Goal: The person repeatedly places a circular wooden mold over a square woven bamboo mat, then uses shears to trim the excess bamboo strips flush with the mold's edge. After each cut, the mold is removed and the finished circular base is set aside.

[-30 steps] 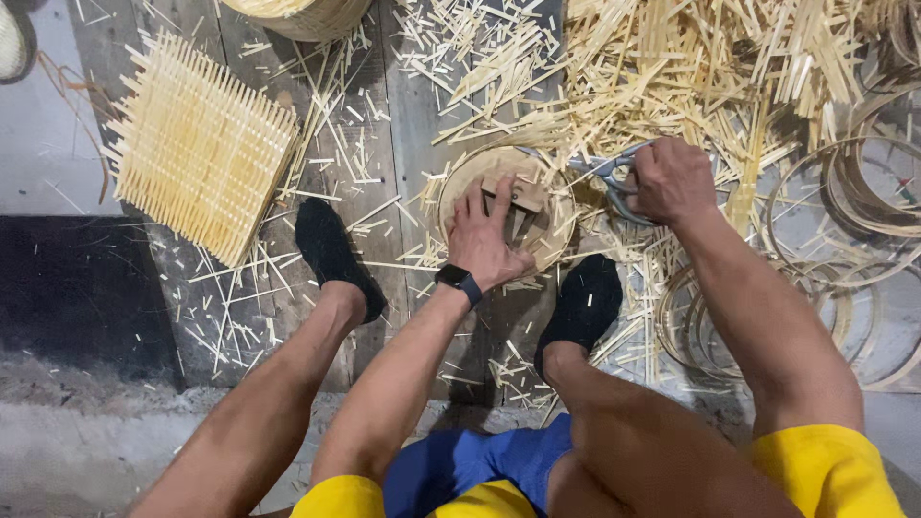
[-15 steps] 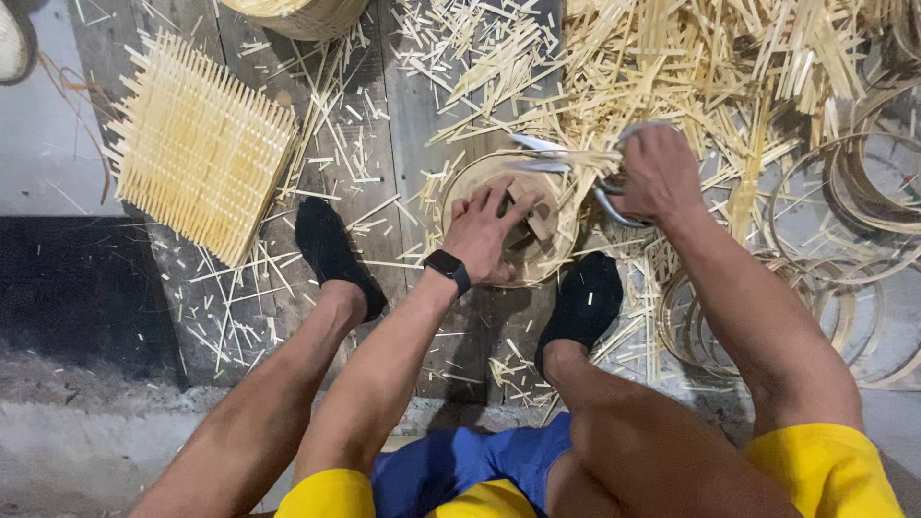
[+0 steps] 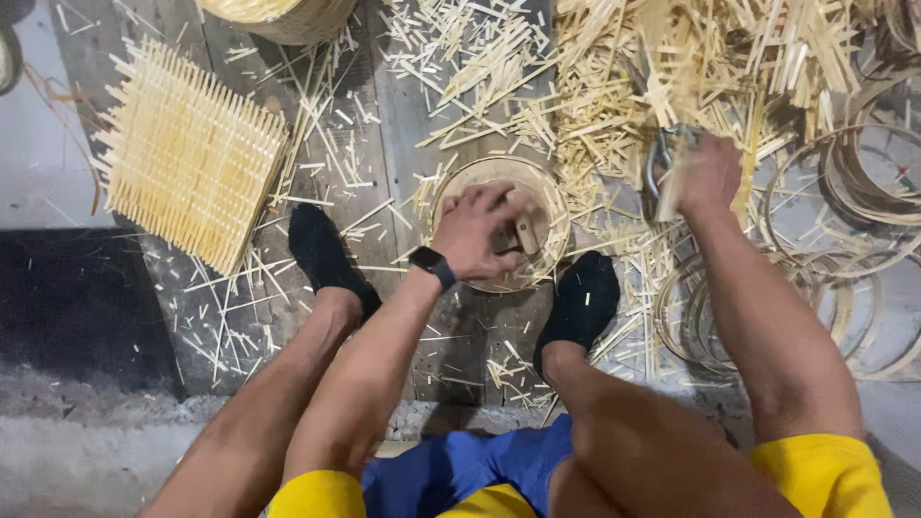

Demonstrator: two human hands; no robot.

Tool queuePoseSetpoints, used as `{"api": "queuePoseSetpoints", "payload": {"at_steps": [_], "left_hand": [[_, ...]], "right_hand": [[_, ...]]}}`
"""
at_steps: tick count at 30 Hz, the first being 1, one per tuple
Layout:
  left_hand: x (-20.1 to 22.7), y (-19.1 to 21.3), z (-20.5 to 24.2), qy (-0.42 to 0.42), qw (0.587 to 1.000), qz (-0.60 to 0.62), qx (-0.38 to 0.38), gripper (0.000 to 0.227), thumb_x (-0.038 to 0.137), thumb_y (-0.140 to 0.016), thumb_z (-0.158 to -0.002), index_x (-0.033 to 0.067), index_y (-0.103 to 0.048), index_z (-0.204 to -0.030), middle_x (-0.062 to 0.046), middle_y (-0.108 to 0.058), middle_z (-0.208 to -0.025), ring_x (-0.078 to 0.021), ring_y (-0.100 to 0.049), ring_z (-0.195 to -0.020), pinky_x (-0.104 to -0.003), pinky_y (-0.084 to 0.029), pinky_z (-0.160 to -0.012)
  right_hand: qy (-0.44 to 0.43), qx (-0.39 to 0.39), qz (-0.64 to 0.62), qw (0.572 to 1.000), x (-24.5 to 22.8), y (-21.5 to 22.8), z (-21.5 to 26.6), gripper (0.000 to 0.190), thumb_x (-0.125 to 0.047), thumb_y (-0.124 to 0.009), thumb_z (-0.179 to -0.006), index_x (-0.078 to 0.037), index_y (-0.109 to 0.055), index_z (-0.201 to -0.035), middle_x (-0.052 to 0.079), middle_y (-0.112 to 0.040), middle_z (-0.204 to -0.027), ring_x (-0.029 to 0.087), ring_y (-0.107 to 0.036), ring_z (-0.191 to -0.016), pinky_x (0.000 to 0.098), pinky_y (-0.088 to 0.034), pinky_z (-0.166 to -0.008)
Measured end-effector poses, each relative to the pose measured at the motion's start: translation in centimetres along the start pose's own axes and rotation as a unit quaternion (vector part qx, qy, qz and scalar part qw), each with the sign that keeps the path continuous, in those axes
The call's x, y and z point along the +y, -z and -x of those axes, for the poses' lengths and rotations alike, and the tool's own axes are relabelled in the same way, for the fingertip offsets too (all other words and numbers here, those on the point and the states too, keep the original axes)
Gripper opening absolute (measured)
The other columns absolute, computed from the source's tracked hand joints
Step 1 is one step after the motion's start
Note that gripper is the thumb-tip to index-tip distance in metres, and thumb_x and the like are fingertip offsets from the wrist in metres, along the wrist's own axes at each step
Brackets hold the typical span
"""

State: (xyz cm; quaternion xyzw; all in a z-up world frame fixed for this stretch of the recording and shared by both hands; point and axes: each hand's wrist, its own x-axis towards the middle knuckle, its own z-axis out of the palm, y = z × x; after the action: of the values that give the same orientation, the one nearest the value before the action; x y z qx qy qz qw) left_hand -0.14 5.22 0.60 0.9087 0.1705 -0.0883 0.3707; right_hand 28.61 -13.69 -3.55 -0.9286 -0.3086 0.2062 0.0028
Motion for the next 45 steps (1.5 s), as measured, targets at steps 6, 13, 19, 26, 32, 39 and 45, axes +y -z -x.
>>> {"api": "queuePoseSetpoints", "payload": {"at_steps": [6,13,19,26,32,39,45], "left_hand": [[-5.2,-0.6,-5.7,0.097,0.986,0.022,0.133,0.045,0.037,-0.071,-0.094,0.0142,-0.069,-0.132,-0.019,-0.067,-0.119,-0.0398,-0.060,-0.115,-0.052,-0.049,-0.100],[-5.4,-2.3,-9.0,0.219,0.966,0.133,0.043,0.031,0.042,-0.081,-0.080,0.0165,-0.082,-0.096,-0.012,-0.072,-0.095,-0.0316,-0.060,-0.101,-0.046,-0.042,-0.102],[-4.8,-3.3,-8.2,0.212,0.960,0.133,0.126,0.027,0.037,-0.087,-0.075,0.0147,-0.085,-0.090,-0.013,-0.057,-0.088,-0.0330,-0.049,-0.098,-0.046,-0.043,-0.091],[-6.3,-3.5,-8.0,0.219,0.942,0.221,0.126,0.027,0.039,-0.081,-0.083,0.0150,-0.082,-0.095,-0.013,-0.063,-0.092,-0.0296,-0.064,-0.087,-0.041,-0.051,-0.078],[-11.6,-3.0,1.6,0.442,0.880,0.156,0.080,0.039,0.037,-0.078,-0.094,-0.0016,-0.080,-0.100,-0.021,-0.074,-0.083,-0.0204,-0.068,-0.071,-0.039,-0.054,-0.072],[-14.6,-5.6,3.5,0.419,0.795,0.407,0.165,0.037,0.013,-0.090,-0.076,-0.0049,-0.078,-0.106,-0.010,-0.079,-0.095,-0.0129,-0.073,-0.077,-0.027,-0.060,-0.072],[-14.4,-5.9,3.3,0.460,0.814,0.310,0.171,0.038,0.018,-0.091,-0.074,-0.0027,-0.082,-0.104,-0.011,-0.080,-0.091,-0.0123,-0.072,-0.073,-0.027,-0.058,-0.070]], "right_hand": [[-0.155,-0.213,-0.237,0.935,-1.6,-2.5,3.7,0.036,-0.031,-0.070,-0.098,-0.001,-0.070,-0.118,0.019,-0.075,-0.099,0.025,-0.070,-0.075,0.0383,-0.061,-0.066],[-0.029,-0.175,-0.469,0.865,-6.5,-7.2,6.4,0.030,-0.021,-0.088,-0.083,0.004,-0.076,-0.096,0.009,-0.075,-0.077,0.011,-0.068,-0.065,0.0257,-0.056,-0.055],[-0.116,-0.216,-0.498,0.832,-6.1,-7.5,5.9,0.027,-0.020,-0.088,-0.079,0.003,-0.078,-0.086,0.008,-0.070,-0.063,0.010,-0.063,-0.048,0.0273,-0.051,-0.043],[-0.031,-0.150,-0.466,0.871,-6.1,-7.6,7.3,0.030,-0.022,-0.087,-0.085,0.003,-0.078,-0.096,0.010,-0.073,-0.073,0.010,-0.065,-0.060,0.0270,-0.052,-0.055],[-0.041,-0.261,-0.446,0.855,-4.8,-8.8,8.5,0.033,-0.020,-0.088,-0.081,0.005,-0.076,-0.100,0.013,-0.076,-0.084,0.012,-0.067,-0.071,0.0288,-0.056,-0.063],[-0.103,-0.304,-0.546,0.774,-4.8,-9.3,7.8,0.023,-0.009,-0.083,-0.081,0.006,-0.076,-0.097,0.009,-0.076,-0.083,0.016,-0.071,-0.070,0.0290,-0.060,-0.063],[-0.127,-0.280,-0.533,0.788,-6.1,-7.8,8.3,0.021,-0.006,-0.084,-0.080,0.007,-0.075,-0.094,0.010,-0.074,-0.081,0.017,-0.070,-0.065,0.0317,-0.060,-0.058]]}}
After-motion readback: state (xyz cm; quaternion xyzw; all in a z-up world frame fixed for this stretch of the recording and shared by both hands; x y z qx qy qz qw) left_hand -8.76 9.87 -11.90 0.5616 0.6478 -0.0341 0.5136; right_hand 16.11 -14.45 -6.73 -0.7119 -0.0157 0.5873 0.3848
